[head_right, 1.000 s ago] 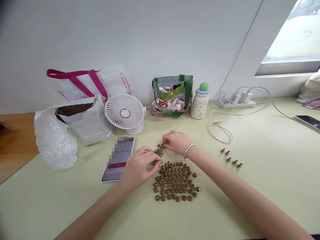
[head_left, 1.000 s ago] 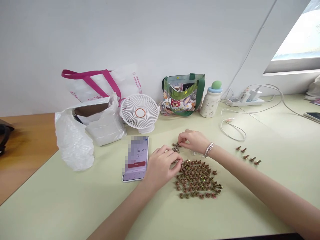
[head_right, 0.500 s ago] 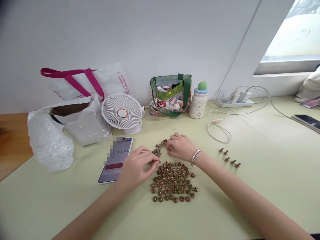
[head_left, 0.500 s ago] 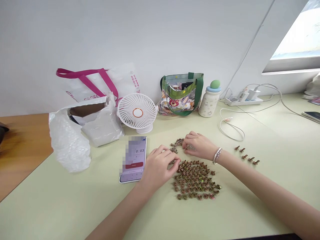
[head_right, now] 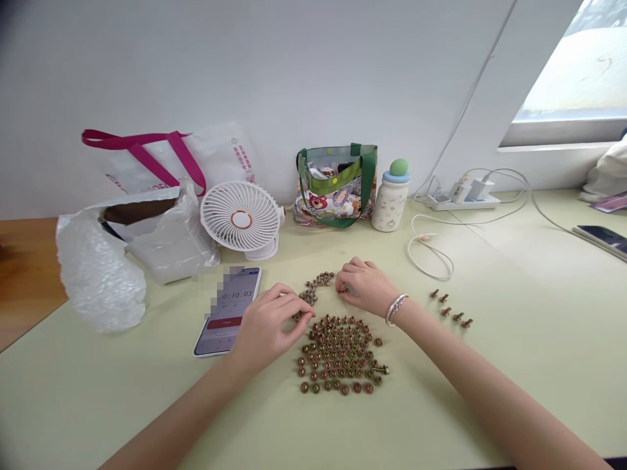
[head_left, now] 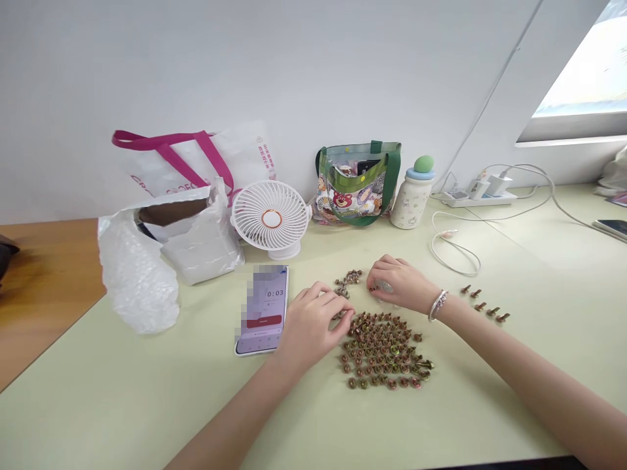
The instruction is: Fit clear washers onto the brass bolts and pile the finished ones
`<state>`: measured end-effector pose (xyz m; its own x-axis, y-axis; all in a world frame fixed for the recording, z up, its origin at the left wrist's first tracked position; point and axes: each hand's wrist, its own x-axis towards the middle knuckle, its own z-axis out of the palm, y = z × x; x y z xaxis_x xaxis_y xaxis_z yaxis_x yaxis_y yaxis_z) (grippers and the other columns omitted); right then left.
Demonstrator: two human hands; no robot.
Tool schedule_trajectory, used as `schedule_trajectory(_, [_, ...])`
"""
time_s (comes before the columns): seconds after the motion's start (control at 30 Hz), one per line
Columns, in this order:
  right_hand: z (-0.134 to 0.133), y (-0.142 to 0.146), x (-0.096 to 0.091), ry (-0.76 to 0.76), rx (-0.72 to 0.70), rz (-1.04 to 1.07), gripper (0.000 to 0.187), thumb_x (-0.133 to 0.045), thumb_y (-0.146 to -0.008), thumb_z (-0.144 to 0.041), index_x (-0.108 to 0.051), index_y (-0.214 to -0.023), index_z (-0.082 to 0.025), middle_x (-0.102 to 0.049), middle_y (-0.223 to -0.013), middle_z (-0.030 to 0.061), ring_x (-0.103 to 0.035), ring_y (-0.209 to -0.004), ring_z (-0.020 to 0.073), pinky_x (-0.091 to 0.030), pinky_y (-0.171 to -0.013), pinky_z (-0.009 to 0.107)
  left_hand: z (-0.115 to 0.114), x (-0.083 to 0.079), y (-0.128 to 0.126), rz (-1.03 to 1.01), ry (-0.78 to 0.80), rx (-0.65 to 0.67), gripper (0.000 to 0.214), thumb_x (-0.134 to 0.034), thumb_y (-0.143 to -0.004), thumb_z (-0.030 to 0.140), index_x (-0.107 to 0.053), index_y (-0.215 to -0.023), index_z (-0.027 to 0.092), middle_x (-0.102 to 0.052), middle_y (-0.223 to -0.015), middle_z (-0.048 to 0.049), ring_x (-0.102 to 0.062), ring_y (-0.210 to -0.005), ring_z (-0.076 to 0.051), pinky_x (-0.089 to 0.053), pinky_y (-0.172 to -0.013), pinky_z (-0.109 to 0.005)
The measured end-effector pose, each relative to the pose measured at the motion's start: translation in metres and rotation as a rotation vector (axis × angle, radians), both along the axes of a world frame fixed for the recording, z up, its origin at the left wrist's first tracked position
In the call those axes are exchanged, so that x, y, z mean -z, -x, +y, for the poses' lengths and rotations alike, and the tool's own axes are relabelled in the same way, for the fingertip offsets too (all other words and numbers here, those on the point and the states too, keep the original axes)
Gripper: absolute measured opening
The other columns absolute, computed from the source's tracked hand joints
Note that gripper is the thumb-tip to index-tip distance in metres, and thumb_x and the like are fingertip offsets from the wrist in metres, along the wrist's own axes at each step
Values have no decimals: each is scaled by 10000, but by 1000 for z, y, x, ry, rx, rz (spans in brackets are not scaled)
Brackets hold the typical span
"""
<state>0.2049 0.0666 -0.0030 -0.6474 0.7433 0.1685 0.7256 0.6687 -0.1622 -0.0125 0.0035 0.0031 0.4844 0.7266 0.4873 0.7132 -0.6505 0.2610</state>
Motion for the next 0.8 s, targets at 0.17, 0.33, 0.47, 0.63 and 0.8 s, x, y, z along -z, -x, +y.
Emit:
schedule_trajectory(0.17, [-6,5,-2,-13,-9,99,47,-512,-838,-230,-550,-826,-205,-637,-859,35,-546,-873,190,-395,-779,336,-1,-1,0,-21,7,-26,127,-506,-830,207,-609,-756,215,-658,-747,29,-534,-813,-158,-410,-685,-292])
schedule_trajectory(0.33, [-31,20,-8,-54,-99,298,59,-508,-860,-257,-523,-841,-203,-617,-804,16,-562,-761,141,-401,-732,285,-1,-2,0,-61,118,-52,100,-521,-842,301,-601,-847,242,-660,-820,51,-533,-847,-152,-409,-727,-297])
schedule_trajectory(0.47, [-44,29,-7,-148,-195,361,58,-495,-865,-222,-514,-814,-200,-589,-755,17,-528,-756,146,-396,-668,265,-1,-1,-1,-78,190,-52,148,-573,-801,379,-585,-802,232,-638,-785,44,-531,-844,-155,-410,-732,-289])
schedule_trajectory(0.63, [-47,32,-2,-171,-228,348,37,-479,-859,-170,-499,-842,-196,-588,-779,14,-506,-803,165,-388,-726,303,-1,2,-3,-97,256,-87,125,-583,-795,359,-577,-778,235,-614,-782,44,-538,-816,-149,-411,-695,-275])
schedule_trajectory(0.8, [-48,32,-4,-16,-123,431,93,-532,-809,-154,-483,-871,-203,-586,-821,11,-508,-845,167,-386,-744,305,-1,2,-4,-130,274,-91,68,-555,-808,306,-572,-815,240,-612,-797,40,-542,-832,-155,-412,-707,-286])
